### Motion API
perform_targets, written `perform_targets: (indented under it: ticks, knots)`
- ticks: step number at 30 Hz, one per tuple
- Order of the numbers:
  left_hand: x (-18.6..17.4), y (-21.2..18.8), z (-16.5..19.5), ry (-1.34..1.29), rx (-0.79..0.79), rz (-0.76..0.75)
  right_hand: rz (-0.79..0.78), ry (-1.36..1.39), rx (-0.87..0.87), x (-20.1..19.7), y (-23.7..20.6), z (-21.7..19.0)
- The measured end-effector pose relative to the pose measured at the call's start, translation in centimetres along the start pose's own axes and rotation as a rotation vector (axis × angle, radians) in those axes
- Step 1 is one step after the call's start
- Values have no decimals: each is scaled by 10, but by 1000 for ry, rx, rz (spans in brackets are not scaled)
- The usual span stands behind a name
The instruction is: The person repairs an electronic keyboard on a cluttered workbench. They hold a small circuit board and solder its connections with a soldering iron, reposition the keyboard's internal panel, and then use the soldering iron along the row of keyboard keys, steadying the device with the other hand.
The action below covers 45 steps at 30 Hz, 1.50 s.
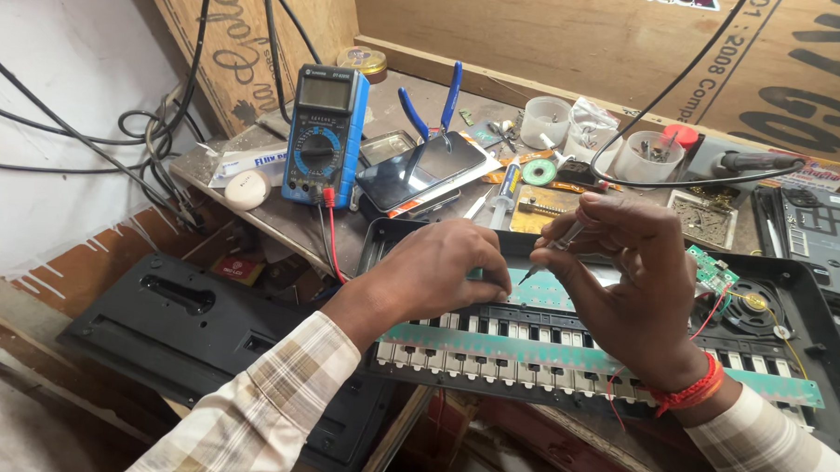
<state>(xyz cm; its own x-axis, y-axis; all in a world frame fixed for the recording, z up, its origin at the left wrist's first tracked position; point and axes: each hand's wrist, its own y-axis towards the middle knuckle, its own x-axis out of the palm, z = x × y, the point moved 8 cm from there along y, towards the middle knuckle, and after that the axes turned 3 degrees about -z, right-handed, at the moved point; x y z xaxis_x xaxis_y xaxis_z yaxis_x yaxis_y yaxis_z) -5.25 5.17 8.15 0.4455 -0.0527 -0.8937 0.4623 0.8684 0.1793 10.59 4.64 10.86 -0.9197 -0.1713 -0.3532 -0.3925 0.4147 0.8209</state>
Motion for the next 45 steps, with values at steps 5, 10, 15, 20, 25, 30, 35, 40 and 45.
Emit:
perform_targets:
  ticks: [5, 10, 15, 20, 25, 30, 35, 40, 45]
  knots:
    - [0, 4, 4, 97, -7, -29, -7, 1, 4, 2, 0, 0]
    - [3, 7, 11, 197, 50, -29, -18, -14, 12, 1, -1, 1]
    - [8, 10, 10, 252, 50, -35, -19, -14, 5, 2, -2, 2]
    - [4, 10, 13, 211, 141, 16, -14, -16, 13, 2, -3, 2]
    - [10, 11, 16, 317, 155, 0, -19, -45, 29, 2, -3, 3]
    - [9, 9, 19, 291, 170, 6, -20, -43, 3, 1, 0, 1]
    - [5, 9, 6, 151, 21, -28, -17, 10, 25, 2, -1, 3]
    - [1, 5, -6, -108, -84, -45, -69, 81, 100, 6, 1, 9]
    - [0, 3, -8, -162, -79, 17, -100, 19, 134, 10, 1, 11]
